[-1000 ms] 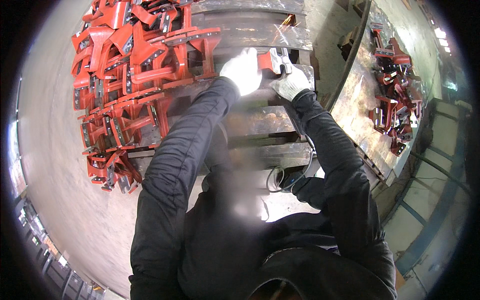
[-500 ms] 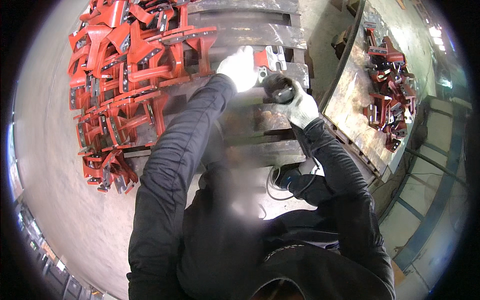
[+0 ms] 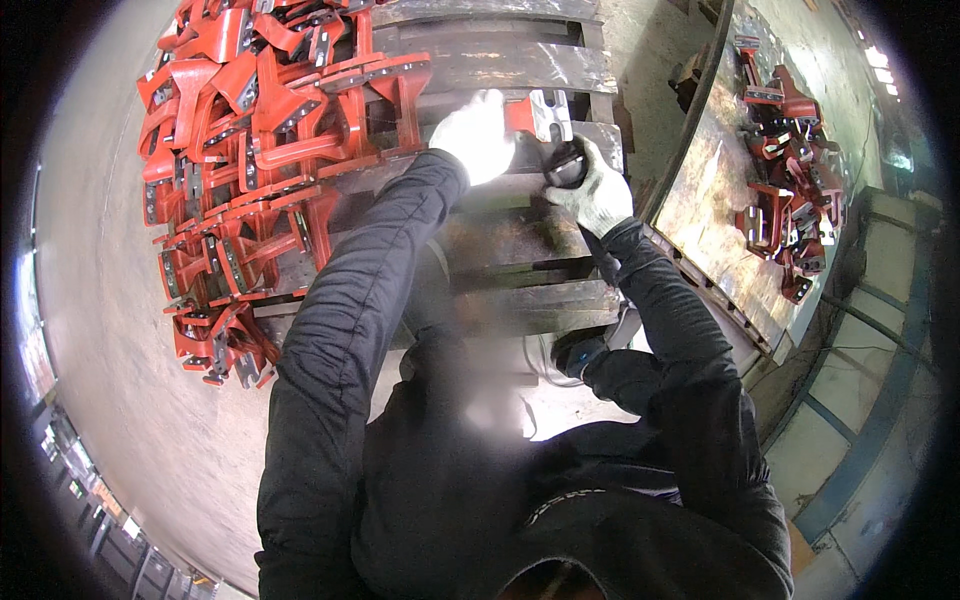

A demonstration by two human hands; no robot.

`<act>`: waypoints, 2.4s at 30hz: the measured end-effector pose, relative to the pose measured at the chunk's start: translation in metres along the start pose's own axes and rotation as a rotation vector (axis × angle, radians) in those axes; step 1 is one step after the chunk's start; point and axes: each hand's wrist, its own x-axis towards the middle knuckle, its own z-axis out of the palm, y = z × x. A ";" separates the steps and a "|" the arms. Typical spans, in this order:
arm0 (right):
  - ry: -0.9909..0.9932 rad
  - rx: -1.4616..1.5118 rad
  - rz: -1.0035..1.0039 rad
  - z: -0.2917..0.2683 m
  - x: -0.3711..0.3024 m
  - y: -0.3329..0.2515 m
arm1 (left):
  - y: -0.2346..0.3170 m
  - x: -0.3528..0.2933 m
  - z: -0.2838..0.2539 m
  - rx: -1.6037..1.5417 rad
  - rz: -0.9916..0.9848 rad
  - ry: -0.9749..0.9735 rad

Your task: The person uses an angle grinder to smooth the edges of red metal parts. They pick up each part from a pile on a wooden pallet, grind it, and place it back down, repeating the process throughout the clip.

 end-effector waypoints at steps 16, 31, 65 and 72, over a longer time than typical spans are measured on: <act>0.121 0.053 -0.164 0.019 0.052 0.009 | 0.000 0.000 0.000 -0.005 0.000 0.003; -0.063 0.092 -0.112 -0.003 0.020 -0.002 | -0.001 0.000 0.001 -0.029 0.022 -0.007; 1.146 1.604 0.307 -0.285 -0.217 0.075 | 0.241 0.084 -0.026 0.584 0.425 -0.178; 0.980 1.360 0.143 -0.281 -0.236 0.129 | 0.440 0.154 -0.055 0.184 0.506 -0.011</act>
